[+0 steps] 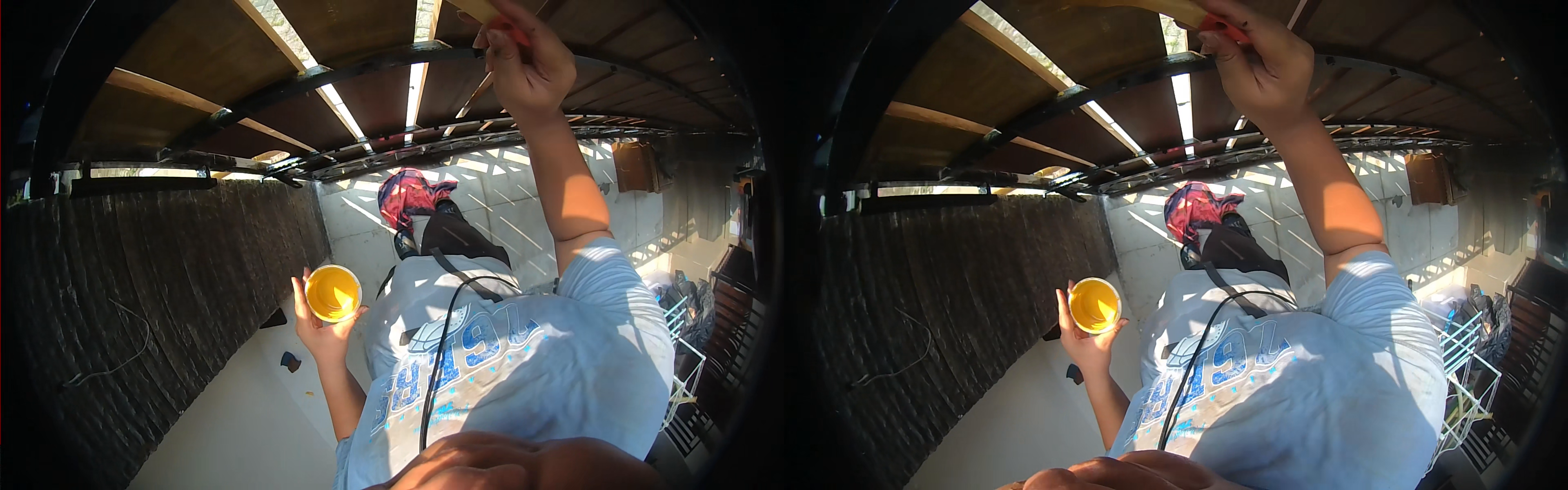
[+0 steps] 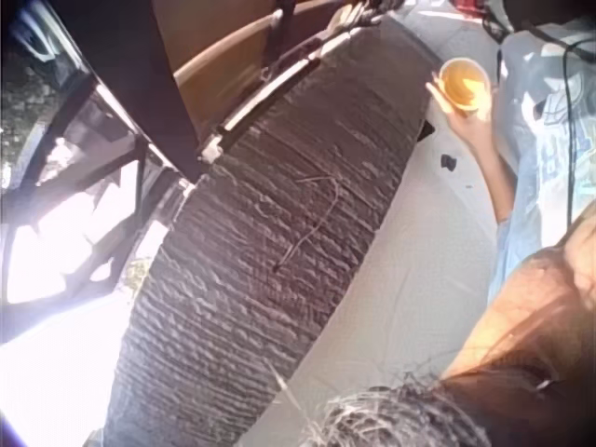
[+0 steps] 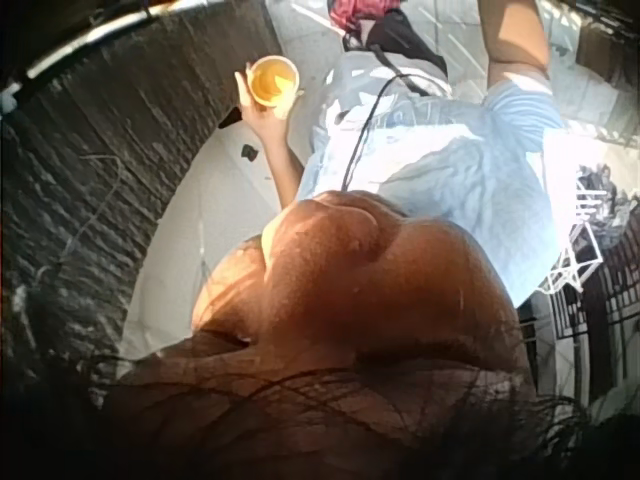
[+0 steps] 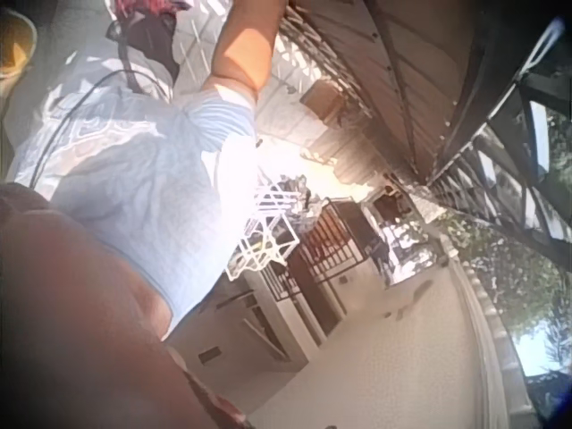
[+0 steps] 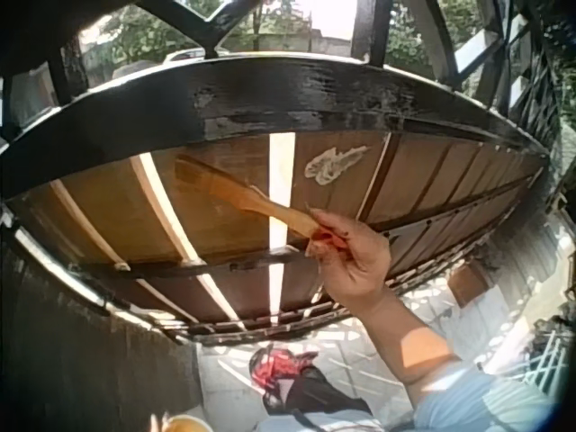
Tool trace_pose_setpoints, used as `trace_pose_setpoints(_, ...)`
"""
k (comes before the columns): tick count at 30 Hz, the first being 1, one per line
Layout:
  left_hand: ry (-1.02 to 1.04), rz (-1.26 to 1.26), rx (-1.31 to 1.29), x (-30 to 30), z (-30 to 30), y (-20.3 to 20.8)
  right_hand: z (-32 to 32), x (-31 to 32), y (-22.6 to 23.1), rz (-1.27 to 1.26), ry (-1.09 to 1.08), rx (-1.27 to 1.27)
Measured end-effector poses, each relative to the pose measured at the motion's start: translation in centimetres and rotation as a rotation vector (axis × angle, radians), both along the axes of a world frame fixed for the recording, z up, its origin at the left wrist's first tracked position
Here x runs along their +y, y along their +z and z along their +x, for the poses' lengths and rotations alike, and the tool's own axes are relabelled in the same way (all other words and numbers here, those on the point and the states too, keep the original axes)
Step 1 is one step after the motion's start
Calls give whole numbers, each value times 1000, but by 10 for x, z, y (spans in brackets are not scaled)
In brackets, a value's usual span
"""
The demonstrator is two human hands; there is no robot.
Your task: The person paints wooden slats with yellow paint using a brush.
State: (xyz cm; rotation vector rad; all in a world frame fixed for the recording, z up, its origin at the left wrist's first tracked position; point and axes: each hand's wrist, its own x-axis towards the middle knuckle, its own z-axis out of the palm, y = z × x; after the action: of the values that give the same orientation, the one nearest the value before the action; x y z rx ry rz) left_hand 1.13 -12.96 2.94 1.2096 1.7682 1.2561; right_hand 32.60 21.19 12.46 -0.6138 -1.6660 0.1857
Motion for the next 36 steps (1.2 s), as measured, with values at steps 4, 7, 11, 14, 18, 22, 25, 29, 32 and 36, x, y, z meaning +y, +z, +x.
trace_pose_setpoints(4, 89, -41, -19, 1, 17, -18, -5, 14, 15, 79, 35, -155)
trace_pose_setpoints(7, 163, -34, -86, -6, 33, -51, -3, 31, 26, 306, 38, -277)
trace_pose_setpoints(11, 190, -19, -104, -2, 59, -89, 9, 51, 22, 539, 29, -437)
trace_pose_setpoints(14, 226, -17, -119, -5, 71, -109, 12, 57, 28, 489, 15, -480)
trace_pose_setpoints(18, 233, -19, -46, 1, 92, -120, 2, 79, 30, 611, 7, -387)
trace_pose_setpoints(22, 247, -61, -48, -2, 105, -133, -12, 95, 21, 644, 201, -223)
trace_pose_setpoints(25, 235, -66, -98, -2, 113, -136, -23, 84, 30, 733, 103, -269)
trace_pose_setpoints(29, 249, -101, -130, 3, 119, -137, -26, 76, 30, 665, -64, -304)
trace_pose_setpoints(32, 240, -121, -105, 3, 120, -140, -18, 81, 27, 698, -180, -356)
trace_pose_setpoints(36, 227, -141, -66, 3, 120, -147, -5, 86, 2, 520, -130, -173)
